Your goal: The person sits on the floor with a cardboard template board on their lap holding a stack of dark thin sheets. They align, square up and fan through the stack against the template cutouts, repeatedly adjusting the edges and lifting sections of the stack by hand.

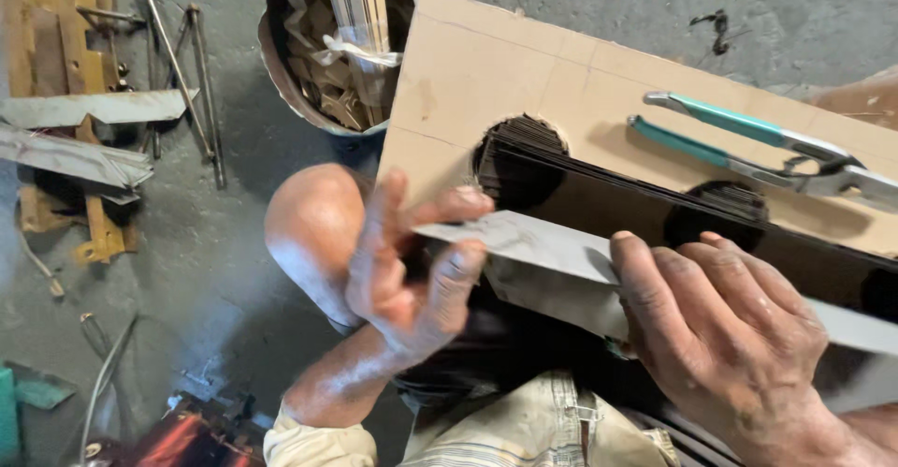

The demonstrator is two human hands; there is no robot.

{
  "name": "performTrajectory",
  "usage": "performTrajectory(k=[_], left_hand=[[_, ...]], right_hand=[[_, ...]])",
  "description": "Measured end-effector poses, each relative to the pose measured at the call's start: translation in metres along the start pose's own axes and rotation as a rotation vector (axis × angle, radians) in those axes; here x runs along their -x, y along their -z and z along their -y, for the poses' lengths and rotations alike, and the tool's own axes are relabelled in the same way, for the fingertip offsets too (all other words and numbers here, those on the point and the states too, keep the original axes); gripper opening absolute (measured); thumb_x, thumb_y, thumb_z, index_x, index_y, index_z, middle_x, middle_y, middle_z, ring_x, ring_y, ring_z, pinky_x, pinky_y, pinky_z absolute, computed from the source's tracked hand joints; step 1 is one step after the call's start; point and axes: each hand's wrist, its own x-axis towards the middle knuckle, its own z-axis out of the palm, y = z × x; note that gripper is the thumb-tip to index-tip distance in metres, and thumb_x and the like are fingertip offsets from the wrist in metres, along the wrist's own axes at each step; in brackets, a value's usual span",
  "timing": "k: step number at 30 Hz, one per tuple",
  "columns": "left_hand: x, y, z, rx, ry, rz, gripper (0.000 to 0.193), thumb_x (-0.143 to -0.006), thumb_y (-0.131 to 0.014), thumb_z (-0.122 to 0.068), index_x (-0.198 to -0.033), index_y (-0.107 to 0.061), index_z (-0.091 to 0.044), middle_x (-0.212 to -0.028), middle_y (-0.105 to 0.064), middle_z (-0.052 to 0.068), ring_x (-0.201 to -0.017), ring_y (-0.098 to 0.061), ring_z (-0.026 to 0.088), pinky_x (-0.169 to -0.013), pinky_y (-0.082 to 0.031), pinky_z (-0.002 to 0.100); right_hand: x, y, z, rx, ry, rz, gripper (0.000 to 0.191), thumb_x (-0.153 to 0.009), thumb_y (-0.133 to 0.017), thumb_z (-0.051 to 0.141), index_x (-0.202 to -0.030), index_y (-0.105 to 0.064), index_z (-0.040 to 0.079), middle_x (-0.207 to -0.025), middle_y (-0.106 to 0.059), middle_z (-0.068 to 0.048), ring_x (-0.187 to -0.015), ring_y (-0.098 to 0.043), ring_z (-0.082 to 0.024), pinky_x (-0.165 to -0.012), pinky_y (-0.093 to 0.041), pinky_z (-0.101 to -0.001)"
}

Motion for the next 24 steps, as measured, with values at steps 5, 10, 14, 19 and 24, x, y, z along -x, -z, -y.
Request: performTrajectory(k=[5, 10, 14, 19, 24], left_hand=[[-0.012, 0.007, 0.017, -0.108, -0.046, 0.001, 0.081, -0.102, -0.070, -0.016, -0.164, -0.019, -0.007, -0.132, -0.067, 0.023, -0.114, -0.071, 0.024, -0.102, -0.061, 0.036], [-0.024, 0.005, 0.037, -0.030, 0.069, 0.058, 0.090, -0.101, -0.079, -0.007, -0.167, -0.017, -0.007, -0.134, -0.066, 0.019, -0.127, -0.067, 0.025, -0.116, -0.055, 0.038], [-0.023, 0.002, 0.041, -0.240, 0.041, 0.058, 0.094, -0.096, -0.083, -0.001, -0.165, -0.020, -0.006, -0.131, -0.069, 0.015, -0.126, -0.068, 0.023, -0.119, -0.051, 0.038], [-0.026, 0.000, 0.043, -0.189, 0.103, 0.042, 0.092, -0.098, -0.080, 0.004, -0.167, -0.020, -0.006, -0.130, -0.070, 0.015, -0.126, -0.069, 0.023, -0.119, -0.052, 0.037], [-0.035, 0.008, 0.042, -0.165, 0.061, 0.096, 0.085, -0.099, -0.081, 0.004, -0.164, -0.028, -0.007, -0.122, -0.072, 0.011, -0.119, -0.071, 0.017, -0.111, -0.057, 0.032]], right_hand=[[-0.023, -0.014, -0.014, 0.039, 0.126, 0.037, 0.041, -0.082, -0.071, 0.014, -0.122, -0.071, 0.008, -0.093, -0.073, -0.007, -0.086, -0.072, -0.026, -0.072, -0.053, -0.0364], [-0.038, -0.005, -0.037, -0.059, -0.010, 0.090, 0.045, -0.078, -0.073, 0.014, -0.122, -0.071, 0.002, -0.088, -0.071, -0.011, -0.078, -0.072, -0.027, -0.070, -0.054, -0.0401], [-0.053, -0.004, -0.045, -0.201, -0.056, 0.092, 0.045, -0.077, -0.077, 0.008, -0.120, -0.068, -0.002, -0.090, -0.071, -0.014, -0.080, -0.072, -0.028, -0.071, -0.056, -0.0415], [-0.065, -0.007, -0.041, -0.234, -0.082, 0.086, 0.046, -0.077, -0.077, 0.010, -0.120, -0.068, -0.003, -0.091, -0.071, -0.016, -0.078, -0.072, -0.028, -0.067, -0.058, -0.0400], [-0.067, -0.007, -0.037, -0.212, -0.090, 0.065, 0.041, -0.078, -0.077, 0.010, -0.117, -0.068, -0.002, -0.090, -0.072, -0.016, -0.075, -0.072, -0.027, -0.065, -0.057, -0.0389]])
